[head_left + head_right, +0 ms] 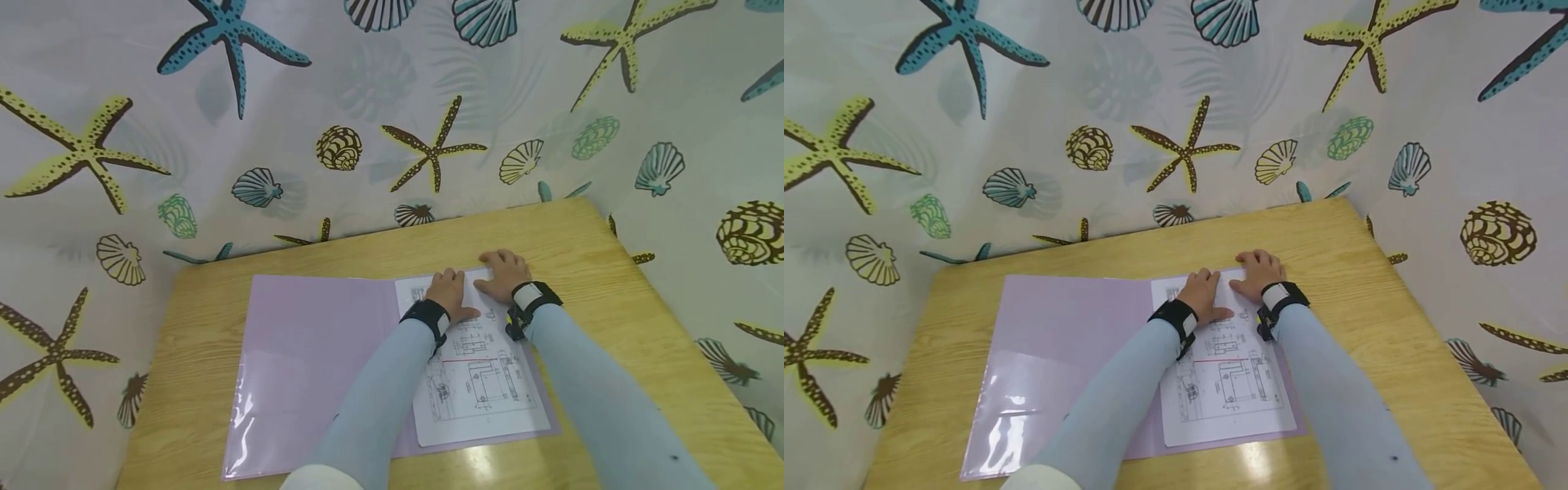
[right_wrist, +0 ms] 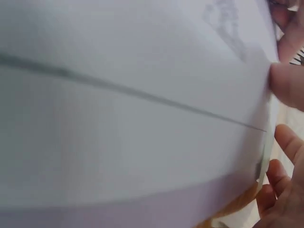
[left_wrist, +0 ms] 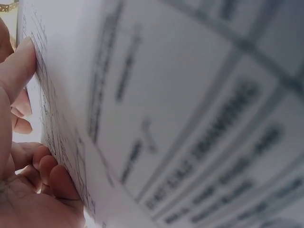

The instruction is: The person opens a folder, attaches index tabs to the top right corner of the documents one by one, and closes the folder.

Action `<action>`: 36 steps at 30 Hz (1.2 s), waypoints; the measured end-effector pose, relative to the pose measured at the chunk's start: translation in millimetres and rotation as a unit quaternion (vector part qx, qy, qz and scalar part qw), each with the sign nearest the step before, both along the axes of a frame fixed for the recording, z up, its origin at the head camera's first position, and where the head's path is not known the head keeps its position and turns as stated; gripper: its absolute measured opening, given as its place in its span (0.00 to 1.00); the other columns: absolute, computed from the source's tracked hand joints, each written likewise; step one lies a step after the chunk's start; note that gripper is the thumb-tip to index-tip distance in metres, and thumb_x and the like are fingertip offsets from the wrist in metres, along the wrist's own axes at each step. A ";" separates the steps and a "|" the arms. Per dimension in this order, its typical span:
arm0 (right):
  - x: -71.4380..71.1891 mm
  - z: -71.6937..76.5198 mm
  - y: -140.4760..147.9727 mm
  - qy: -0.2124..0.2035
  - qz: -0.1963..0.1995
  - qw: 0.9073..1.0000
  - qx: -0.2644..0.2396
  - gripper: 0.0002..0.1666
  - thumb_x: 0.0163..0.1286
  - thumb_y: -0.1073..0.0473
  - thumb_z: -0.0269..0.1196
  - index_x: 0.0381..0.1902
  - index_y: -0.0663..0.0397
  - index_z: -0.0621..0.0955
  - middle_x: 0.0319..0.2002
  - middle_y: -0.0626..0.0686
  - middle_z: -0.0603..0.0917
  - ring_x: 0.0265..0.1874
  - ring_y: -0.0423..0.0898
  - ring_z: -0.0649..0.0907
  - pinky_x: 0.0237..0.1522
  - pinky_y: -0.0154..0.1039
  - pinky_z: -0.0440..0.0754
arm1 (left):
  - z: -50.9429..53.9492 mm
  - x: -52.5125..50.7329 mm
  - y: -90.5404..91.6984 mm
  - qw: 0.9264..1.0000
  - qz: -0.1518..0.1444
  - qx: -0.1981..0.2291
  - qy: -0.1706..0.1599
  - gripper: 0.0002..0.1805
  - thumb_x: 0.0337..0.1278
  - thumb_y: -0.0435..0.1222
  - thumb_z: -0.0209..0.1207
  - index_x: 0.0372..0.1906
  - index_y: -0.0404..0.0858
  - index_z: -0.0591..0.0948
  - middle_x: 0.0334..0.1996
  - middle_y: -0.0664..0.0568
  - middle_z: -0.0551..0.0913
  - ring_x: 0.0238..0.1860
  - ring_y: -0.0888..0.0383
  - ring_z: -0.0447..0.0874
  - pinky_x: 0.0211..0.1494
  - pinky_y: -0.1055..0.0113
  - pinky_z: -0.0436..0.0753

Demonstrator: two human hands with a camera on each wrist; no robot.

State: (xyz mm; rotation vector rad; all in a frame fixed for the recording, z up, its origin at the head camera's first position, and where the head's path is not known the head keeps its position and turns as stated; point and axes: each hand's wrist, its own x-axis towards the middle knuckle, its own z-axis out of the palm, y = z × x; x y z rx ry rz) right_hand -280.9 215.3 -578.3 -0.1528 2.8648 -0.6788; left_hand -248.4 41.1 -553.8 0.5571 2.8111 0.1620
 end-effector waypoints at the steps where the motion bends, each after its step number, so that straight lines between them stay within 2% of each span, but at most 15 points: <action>1: 0.1 0.1 0.8 -0.003 0.003 1.000 0.000 0.34 0.65 0.45 0.61 0.66 0.49 0.67 0.69 0.66 0.56 0.65 0.73 0.55 0.63 0.69 0.52 | -0.4 0.2 0.0 1.000 -0.001 0.000 -0.001 0.53 0.46 0.66 0.60 0.73 0.40 0.61 0.65 0.48 0.67 0.63 0.51 0.66 0.65 0.62 0.69; 5: 3.4 4.6 3.8 -0.014 0.021 1.000 -0.001 0.31 0.69 0.51 0.58 0.68 0.49 0.66 0.69 0.65 0.56 0.66 0.71 0.55 0.64 0.68 0.52 | -0.3 0.6 -0.2 1.000 -0.005 0.003 -0.003 0.53 0.46 0.66 0.60 0.73 0.39 0.61 0.64 0.47 0.68 0.62 0.51 0.66 0.65 0.63 0.69; 10: 10.0 18.8 2.8 -0.019 0.038 0.999 -0.027 0.28 0.72 0.60 0.53 0.69 0.53 0.65 0.69 0.65 0.56 0.67 0.71 0.53 0.64 0.68 0.51 | 3.0 -0.5 -1.9 1.000 0.002 0.007 -0.012 0.53 0.46 0.66 0.60 0.73 0.39 0.60 0.66 0.47 0.66 0.63 0.51 0.65 0.65 0.63 0.69; 13: 10.3 19.7 -2.4 -0.009 0.032 0.999 -0.017 0.28 0.73 0.56 0.51 0.69 0.53 0.66 0.69 0.65 0.57 0.66 0.71 0.54 0.65 0.66 0.51 | 3.0 -1.4 -3.6 1.000 0.009 0.009 -0.013 0.54 0.46 0.65 0.61 0.73 0.39 0.59 0.66 0.47 0.66 0.63 0.51 0.65 0.65 0.63 0.69; 17: 8.8 16.1 -11.5 0.006 0.002 1.000 0.021 0.27 0.73 0.48 0.53 0.66 0.50 0.69 0.68 0.64 0.59 0.65 0.70 0.57 0.65 0.65 0.54 | 3.9 -0.7 -4.2 1.000 0.009 0.005 -0.013 0.53 0.47 0.65 0.61 0.73 0.39 0.59 0.66 0.47 0.66 0.64 0.51 0.65 0.66 0.62 0.68; 21: 7.8 21.0 -17.5 0.002 -0.018 0.999 0.043 0.23 0.73 0.53 0.55 0.64 0.48 0.71 0.67 0.63 0.61 0.64 0.68 0.60 0.63 0.65 0.58 | 8.8 1.0 -3.8 1.000 0.009 -0.002 -0.014 0.53 0.47 0.65 0.61 0.73 0.39 0.60 0.66 0.47 0.66 0.64 0.51 0.65 0.66 0.63 0.68; 25: 5.3 23.1 -15.9 -0.003 -0.011 0.999 0.044 0.21 0.74 0.58 0.54 0.64 0.48 0.72 0.68 0.64 0.61 0.64 0.69 0.61 0.62 0.66 0.60 | 10.1 0.2 -3.7 1.000 0.010 -0.001 -0.013 0.53 0.46 0.65 0.61 0.73 0.39 0.60 0.66 0.47 0.67 0.63 0.51 0.66 0.66 0.63 0.68; 28: 1.4 25.4 -9.1 -0.015 0.015 0.999 0.031 0.21 0.77 0.56 0.48 0.65 0.49 0.71 0.68 0.64 0.61 0.65 0.69 0.61 0.63 0.65 0.59 | 9.2 -3.1 -3.1 1.000 0.005 -0.001 -0.019 0.53 0.47 0.65 0.61 0.73 0.39 0.60 0.65 0.46 0.67 0.63 0.50 0.66 0.65 0.62 0.69; 31: -0.8 41.0 -2.3 -0.034 0.044 0.998 -0.011 0.25 0.80 0.54 0.40 0.68 0.56 0.67 0.69 0.66 0.61 0.67 0.68 0.59 0.66 0.63 0.56 | 9.1 -6.6 -4.5 0.999 -0.003 0.012 -0.037 0.52 0.51 0.65 0.58 0.73 0.39 0.60 0.66 0.46 0.66 0.64 0.51 0.66 0.66 0.62 0.68; 33: 1.7 57.6 2.2 -0.033 0.053 0.997 -0.040 0.28 0.80 0.53 0.37 0.71 0.61 0.63 0.69 0.67 0.62 0.68 0.66 0.60 0.67 0.61 0.56 | 13.9 -6.6 -8.4 0.998 -0.013 0.029 -0.052 0.49 0.55 0.64 0.56 0.74 0.39 0.59 0.67 0.45 0.66 0.65 0.52 0.66 0.66 0.62 0.68; 35: 9.1 77.6 5.6 -0.019 0.050 0.996 -0.067 0.30 0.80 0.52 0.37 0.72 0.64 0.60 0.69 0.67 0.62 0.69 0.64 0.60 0.67 0.59 0.56 | 24.7 -2.7 -17.0 0.997 -0.028 0.048 -0.060 0.46 0.58 0.62 0.55 0.74 0.39 0.59 0.67 0.45 0.67 0.65 0.53 0.68 0.66 0.62 0.69; 36: 14.1 86.3 7.9 -0.007 0.047 0.996 -0.072 0.30 0.80 0.51 0.37 0.72 0.63 0.59 0.69 0.66 0.62 0.69 0.64 0.60 0.67 0.59 0.56 | 34.2 1.2 -23.2 0.996 -0.037 0.054 -0.063 0.45 0.59 0.61 0.55 0.74 0.39 0.60 0.67 0.45 0.67 0.65 0.53 0.69 0.66 0.62 0.69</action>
